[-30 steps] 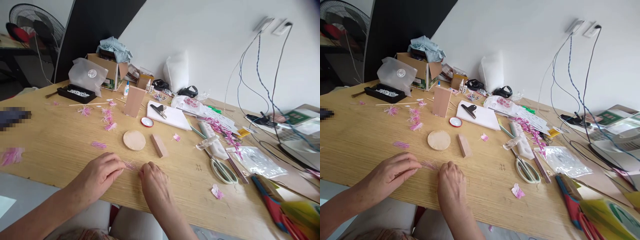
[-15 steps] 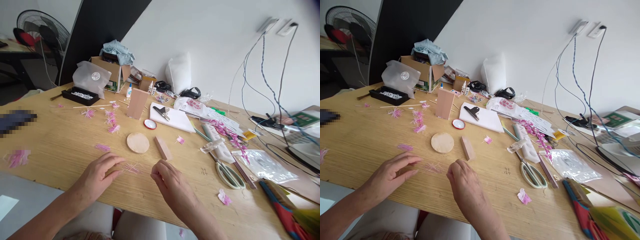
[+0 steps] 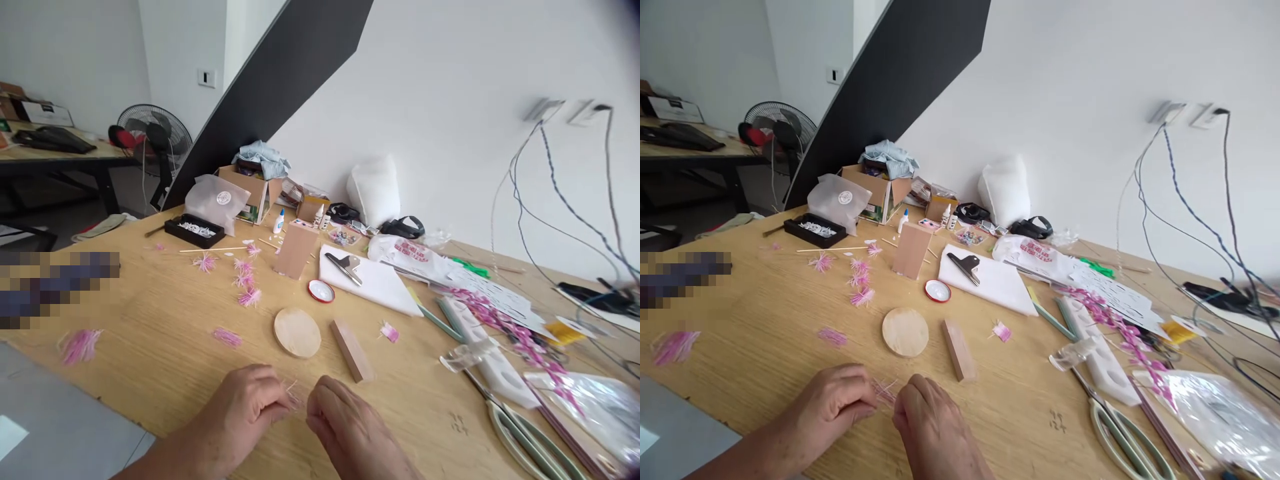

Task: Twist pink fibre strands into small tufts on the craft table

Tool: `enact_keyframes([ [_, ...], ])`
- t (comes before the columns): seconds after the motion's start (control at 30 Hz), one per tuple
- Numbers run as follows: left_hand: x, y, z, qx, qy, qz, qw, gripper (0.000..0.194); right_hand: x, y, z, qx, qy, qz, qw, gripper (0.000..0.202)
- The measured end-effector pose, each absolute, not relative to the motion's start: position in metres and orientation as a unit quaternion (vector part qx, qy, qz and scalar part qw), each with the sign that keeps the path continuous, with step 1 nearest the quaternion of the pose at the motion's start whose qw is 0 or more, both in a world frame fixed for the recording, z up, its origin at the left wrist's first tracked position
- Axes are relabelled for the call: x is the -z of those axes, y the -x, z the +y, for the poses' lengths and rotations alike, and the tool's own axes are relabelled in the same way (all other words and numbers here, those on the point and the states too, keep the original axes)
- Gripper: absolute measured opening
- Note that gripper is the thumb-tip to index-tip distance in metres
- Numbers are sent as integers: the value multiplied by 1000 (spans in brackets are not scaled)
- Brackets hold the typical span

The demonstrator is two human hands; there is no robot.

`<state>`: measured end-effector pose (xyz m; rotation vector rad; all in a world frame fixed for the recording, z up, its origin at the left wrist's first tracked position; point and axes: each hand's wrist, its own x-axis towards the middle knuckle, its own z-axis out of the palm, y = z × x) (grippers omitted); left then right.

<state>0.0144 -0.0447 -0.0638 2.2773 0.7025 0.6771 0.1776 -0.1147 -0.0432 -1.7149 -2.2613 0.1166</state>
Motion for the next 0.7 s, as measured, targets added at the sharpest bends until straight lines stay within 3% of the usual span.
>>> enact_keyframes([
  [0.17, 68, -11, -47, -260, -837, 267, 401, 39, 44, -178, -116, -51, 595, -788, 150, 26],
  [0.27, 68, -12, -49, -282, -839, 232, 402, 24, 43, -177, -117, -53, 590, -790, 155, 24],
  [0.57, 67, -11, -55, -272, -816, 264, 437, 24, 43, -176, -118, -64, 600, -783, 154, 24],
  [0.7, 75, -15, -54, -283, -831, 256, 404, 21, 44, -177, -117, -60, 588, -789, 167, 24],
])
